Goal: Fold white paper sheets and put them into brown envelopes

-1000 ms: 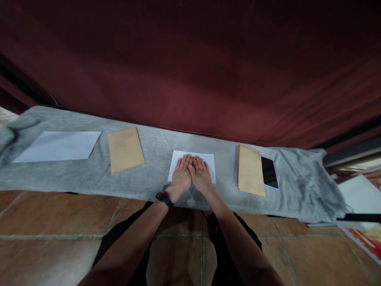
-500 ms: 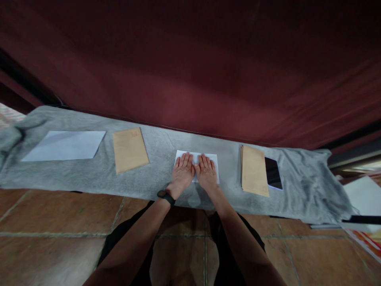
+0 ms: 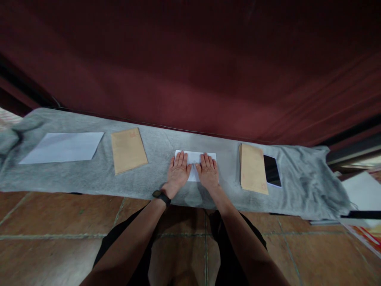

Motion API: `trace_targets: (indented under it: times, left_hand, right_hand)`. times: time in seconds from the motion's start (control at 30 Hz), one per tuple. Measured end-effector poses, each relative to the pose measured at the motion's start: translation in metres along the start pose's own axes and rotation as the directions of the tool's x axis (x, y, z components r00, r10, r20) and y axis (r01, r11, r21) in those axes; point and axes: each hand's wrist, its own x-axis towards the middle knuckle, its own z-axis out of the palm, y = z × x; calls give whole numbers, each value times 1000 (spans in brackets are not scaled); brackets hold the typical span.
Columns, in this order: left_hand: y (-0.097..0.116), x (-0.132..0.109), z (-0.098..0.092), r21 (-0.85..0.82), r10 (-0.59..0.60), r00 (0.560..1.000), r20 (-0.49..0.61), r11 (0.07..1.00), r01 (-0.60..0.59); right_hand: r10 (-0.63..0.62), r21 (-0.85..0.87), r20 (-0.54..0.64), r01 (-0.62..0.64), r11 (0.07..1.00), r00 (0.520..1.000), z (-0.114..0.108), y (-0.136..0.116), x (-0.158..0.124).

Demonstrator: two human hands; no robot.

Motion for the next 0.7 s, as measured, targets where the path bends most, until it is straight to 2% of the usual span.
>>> trace_targets:
  times: [0.5,0.7]
  left_hand:
    - [-2,0,2,-1,-40,999,-11,999,40]
    - [-4,-1,-1,-4,-74,996,-49,997,74]
  right_hand:
    - [36,-14,-43,-37,999,998,1,15,-5]
    - [53,-33,-21,-54,998,998,-3,23,-9]
